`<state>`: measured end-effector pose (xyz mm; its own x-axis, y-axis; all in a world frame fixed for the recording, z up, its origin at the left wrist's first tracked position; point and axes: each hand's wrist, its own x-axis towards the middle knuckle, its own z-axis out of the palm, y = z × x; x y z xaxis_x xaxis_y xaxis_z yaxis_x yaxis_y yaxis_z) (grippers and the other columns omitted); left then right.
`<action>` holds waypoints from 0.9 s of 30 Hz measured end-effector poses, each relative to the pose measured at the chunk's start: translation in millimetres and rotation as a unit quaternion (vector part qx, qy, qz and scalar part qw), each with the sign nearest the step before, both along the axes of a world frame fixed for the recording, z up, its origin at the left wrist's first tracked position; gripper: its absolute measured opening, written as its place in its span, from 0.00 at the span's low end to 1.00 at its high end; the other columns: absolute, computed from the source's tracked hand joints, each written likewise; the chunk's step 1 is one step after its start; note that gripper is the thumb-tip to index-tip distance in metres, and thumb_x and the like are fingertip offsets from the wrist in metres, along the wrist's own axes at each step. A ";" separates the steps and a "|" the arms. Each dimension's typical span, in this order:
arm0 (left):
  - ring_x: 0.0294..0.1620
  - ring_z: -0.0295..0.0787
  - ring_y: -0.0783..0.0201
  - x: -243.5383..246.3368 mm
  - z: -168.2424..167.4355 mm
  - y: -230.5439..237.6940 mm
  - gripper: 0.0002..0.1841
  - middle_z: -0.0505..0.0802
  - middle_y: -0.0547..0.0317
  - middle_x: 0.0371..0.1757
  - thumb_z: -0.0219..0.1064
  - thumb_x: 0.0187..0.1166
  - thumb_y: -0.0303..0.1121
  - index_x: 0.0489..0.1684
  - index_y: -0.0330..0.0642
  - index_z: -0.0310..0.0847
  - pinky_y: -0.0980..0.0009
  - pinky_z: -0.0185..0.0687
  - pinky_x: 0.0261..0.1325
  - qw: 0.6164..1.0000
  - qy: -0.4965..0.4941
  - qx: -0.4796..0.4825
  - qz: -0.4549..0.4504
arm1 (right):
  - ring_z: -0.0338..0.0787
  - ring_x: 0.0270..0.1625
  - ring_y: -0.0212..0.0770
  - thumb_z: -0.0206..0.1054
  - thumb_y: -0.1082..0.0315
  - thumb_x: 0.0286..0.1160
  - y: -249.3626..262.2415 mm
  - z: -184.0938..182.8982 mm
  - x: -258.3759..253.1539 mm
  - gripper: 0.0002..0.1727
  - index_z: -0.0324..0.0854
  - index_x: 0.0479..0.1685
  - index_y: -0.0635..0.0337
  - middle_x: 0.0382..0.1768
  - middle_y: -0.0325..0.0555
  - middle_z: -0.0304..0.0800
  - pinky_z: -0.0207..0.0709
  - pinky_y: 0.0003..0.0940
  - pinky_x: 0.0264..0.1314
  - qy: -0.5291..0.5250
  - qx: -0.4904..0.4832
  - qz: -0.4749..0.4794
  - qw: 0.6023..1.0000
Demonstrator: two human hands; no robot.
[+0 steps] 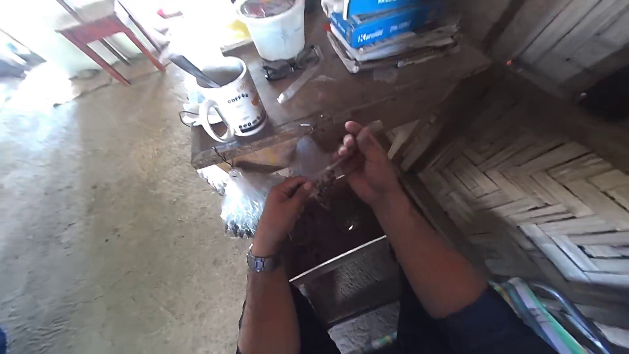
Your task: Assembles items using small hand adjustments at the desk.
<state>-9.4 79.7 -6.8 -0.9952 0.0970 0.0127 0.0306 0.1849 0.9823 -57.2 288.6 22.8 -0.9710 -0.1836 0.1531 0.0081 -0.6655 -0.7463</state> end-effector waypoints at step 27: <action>0.21 0.79 0.66 -21.5 71.3 17.4 0.08 0.84 0.64 0.24 0.68 0.80 0.35 0.50 0.51 0.91 0.63 0.83 0.30 0.952 0.159 -0.163 0.204 | 0.87 0.29 0.37 0.64 0.63 0.86 -23.9 -17.3 -22.2 0.12 0.88 0.52 0.63 0.34 0.46 0.91 0.83 0.32 0.32 0.132 0.256 -0.113 0.951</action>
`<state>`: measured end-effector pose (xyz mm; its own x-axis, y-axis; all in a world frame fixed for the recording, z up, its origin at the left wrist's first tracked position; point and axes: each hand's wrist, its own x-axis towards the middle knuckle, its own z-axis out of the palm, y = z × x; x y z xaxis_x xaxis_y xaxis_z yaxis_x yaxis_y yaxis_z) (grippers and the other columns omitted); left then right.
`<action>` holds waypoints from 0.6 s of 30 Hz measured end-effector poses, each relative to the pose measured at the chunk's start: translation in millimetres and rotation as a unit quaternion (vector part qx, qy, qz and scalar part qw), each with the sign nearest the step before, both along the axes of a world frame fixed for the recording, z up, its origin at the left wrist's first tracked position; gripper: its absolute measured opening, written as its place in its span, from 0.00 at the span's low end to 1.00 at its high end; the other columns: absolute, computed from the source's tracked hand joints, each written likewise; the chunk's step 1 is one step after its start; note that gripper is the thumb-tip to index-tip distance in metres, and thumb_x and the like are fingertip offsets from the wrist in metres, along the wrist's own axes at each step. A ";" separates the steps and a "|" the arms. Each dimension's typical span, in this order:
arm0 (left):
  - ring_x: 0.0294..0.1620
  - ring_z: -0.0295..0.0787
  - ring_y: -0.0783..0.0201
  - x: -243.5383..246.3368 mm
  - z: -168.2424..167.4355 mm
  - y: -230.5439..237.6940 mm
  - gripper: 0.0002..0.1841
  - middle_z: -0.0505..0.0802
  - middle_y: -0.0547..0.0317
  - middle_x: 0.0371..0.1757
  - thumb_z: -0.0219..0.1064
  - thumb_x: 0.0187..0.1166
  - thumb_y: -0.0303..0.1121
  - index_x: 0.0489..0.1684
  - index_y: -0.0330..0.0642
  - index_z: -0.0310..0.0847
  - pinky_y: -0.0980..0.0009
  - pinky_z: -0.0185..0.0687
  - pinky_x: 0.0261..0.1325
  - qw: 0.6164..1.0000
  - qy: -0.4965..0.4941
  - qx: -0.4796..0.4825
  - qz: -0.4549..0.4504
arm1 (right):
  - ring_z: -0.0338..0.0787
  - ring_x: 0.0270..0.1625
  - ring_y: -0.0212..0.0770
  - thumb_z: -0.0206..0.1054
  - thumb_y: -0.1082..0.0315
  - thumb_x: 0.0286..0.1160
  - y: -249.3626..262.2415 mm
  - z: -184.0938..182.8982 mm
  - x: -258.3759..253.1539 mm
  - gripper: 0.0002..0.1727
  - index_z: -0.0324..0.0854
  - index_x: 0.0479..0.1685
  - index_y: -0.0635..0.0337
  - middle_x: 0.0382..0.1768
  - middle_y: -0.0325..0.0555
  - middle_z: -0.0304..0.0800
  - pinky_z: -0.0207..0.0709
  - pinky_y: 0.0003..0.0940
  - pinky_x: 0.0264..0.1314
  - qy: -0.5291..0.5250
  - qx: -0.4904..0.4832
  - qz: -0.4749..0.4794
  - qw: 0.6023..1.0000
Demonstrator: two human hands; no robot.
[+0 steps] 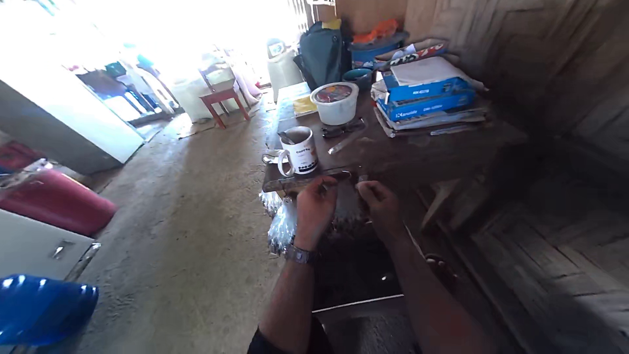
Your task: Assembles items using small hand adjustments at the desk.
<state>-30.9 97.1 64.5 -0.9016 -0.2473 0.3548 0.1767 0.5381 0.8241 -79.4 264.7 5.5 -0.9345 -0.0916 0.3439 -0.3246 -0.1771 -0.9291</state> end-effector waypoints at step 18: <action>0.25 0.84 0.69 -9.8 6.8 3.7 0.09 0.92 0.63 0.31 0.69 0.85 0.41 0.46 0.48 0.92 0.70 0.80 0.29 0.989 -0.017 -0.033 -0.142 | 0.84 0.28 0.35 0.63 0.64 0.87 14.3 13.1 13.9 0.11 0.87 0.53 0.61 0.33 0.45 0.89 0.81 0.29 0.30 0.025 0.074 0.070 0.994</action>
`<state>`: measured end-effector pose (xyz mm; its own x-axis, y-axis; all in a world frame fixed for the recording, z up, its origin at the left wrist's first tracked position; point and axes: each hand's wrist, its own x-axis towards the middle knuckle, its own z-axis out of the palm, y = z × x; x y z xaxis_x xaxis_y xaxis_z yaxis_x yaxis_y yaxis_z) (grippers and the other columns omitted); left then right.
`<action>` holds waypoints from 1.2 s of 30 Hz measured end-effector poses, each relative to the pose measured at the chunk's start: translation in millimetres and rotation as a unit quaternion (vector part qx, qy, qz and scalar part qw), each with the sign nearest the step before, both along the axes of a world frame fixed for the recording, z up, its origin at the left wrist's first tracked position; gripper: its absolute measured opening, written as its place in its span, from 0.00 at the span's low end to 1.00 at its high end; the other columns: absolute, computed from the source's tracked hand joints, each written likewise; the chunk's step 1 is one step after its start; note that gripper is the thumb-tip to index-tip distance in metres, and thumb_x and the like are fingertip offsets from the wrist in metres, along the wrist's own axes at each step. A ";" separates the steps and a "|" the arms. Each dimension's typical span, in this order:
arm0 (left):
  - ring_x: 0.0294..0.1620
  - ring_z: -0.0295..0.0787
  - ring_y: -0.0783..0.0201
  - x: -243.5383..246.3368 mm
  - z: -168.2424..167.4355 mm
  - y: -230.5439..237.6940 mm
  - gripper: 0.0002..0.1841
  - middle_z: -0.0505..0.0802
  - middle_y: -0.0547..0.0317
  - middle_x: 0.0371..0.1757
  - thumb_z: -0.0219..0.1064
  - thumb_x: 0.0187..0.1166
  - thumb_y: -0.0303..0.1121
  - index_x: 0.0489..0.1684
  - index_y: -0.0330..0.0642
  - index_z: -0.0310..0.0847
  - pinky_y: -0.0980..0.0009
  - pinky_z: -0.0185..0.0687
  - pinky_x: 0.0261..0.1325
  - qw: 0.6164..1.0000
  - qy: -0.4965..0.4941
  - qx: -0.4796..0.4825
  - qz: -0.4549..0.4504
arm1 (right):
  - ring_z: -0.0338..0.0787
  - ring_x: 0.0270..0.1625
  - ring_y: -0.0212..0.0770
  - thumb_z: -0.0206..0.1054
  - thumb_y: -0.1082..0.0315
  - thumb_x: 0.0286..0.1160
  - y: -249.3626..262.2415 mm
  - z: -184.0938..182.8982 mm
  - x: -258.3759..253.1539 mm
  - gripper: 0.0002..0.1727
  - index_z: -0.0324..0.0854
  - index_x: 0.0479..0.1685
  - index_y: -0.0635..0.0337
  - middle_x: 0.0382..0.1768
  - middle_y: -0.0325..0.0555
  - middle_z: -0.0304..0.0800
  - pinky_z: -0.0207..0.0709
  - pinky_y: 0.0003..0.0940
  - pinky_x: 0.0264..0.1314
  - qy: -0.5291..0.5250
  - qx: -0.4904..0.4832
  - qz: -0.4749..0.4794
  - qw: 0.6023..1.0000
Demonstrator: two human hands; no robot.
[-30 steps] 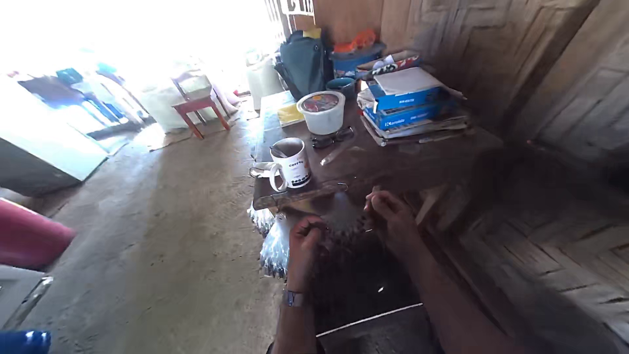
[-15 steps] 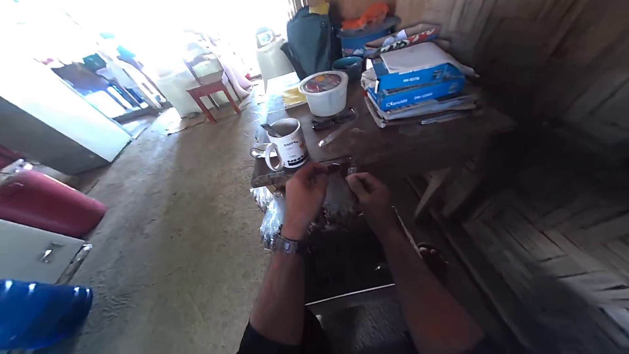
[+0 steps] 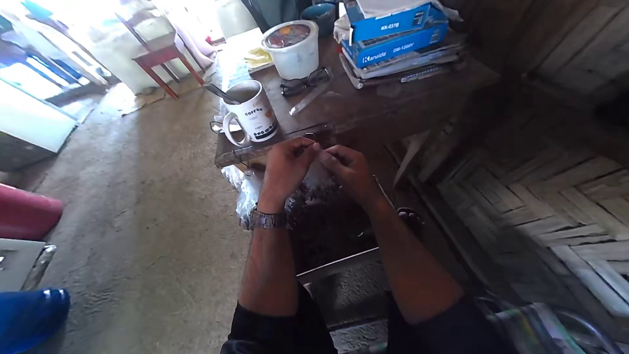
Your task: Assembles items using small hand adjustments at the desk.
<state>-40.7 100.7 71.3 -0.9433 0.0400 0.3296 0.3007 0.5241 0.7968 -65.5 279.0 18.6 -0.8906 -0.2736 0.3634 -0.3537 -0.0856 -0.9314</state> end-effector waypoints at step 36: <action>0.25 0.84 0.77 -22.5 -27.6 12.7 0.11 0.93 0.69 0.29 0.71 0.83 0.43 0.42 0.47 0.95 0.75 0.80 0.31 0.993 0.008 0.055 0.102 | 0.87 0.28 0.33 0.64 0.64 0.85 -12.9 -7.8 -22.5 0.11 0.88 0.44 0.63 0.31 0.43 0.90 0.84 0.28 0.32 -0.085 -0.015 -0.079 0.993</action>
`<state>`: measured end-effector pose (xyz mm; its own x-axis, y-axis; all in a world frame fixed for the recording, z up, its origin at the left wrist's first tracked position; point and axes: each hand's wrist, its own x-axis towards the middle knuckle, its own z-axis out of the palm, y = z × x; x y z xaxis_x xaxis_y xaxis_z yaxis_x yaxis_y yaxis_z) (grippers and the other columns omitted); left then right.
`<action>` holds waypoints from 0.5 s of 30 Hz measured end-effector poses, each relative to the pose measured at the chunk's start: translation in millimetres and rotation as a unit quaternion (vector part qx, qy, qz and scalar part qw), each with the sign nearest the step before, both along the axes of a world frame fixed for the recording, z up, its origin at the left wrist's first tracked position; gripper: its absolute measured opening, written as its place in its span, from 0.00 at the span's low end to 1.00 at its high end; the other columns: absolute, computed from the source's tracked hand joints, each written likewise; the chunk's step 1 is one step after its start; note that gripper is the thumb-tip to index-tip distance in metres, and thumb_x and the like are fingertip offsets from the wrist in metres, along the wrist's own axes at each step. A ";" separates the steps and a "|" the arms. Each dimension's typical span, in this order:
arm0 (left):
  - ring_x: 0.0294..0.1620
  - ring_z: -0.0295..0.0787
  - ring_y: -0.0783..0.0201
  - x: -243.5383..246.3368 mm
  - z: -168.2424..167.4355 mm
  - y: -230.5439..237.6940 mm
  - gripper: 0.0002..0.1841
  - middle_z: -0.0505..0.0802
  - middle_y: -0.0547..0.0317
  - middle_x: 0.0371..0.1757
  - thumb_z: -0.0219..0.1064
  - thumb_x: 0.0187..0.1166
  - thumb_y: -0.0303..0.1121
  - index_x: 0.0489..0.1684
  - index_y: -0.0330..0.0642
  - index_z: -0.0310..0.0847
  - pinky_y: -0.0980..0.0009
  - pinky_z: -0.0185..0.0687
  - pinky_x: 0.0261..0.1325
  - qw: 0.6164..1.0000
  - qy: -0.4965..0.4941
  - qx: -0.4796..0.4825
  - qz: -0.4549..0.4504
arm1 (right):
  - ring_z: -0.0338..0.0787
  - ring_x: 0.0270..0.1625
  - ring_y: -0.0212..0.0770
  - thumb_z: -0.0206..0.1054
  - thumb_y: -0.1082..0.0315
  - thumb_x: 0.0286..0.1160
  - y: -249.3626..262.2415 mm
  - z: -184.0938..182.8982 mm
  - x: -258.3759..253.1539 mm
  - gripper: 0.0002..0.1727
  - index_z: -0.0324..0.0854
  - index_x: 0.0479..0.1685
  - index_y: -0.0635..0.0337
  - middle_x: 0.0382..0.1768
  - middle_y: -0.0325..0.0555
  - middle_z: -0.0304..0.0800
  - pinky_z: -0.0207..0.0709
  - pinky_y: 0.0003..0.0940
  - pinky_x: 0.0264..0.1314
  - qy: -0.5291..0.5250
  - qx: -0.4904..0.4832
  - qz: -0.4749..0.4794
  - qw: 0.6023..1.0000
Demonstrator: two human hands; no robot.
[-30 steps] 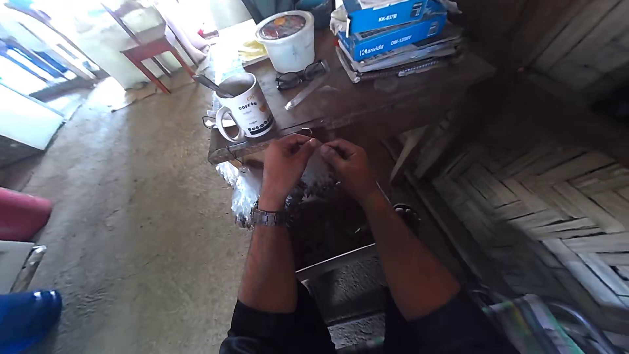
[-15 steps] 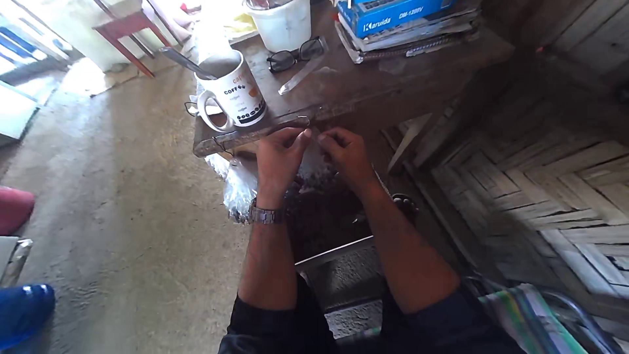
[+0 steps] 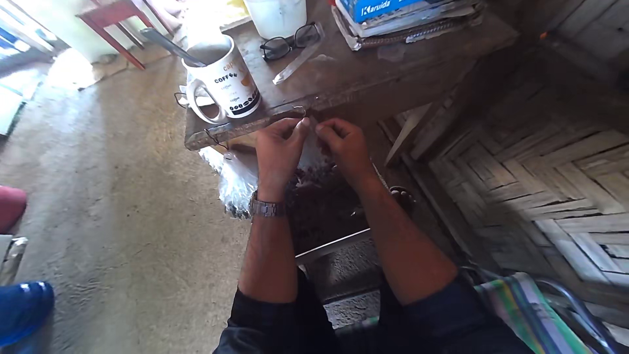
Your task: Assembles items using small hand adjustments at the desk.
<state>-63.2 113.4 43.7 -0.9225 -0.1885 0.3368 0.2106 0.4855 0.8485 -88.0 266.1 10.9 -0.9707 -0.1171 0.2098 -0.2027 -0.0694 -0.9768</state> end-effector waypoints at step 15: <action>0.28 0.87 0.77 -5.8 -6.4 4.1 0.09 0.95 0.68 0.31 0.74 0.80 0.41 0.41 0.47 0.95 0.75 0.83 0.35 1.000 0.026 0.016 -0.001 | 0.84 0.25 0.32 0.64 0.64 0.86 -4.9 -6.2 -1.9 0.12 0.87 0.42 0.64 0.29 0.42 0.89 0.78 0.25 0.25 -0.013 -0.028 -0.009 0.999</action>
<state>-69.1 117.6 37.3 -0.9045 -0.1980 0.3776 0.2552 0.4581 0.8515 -89.9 261.2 4.7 -0.9778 -0.0881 0.1901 -0.1789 -0.1208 -0.9764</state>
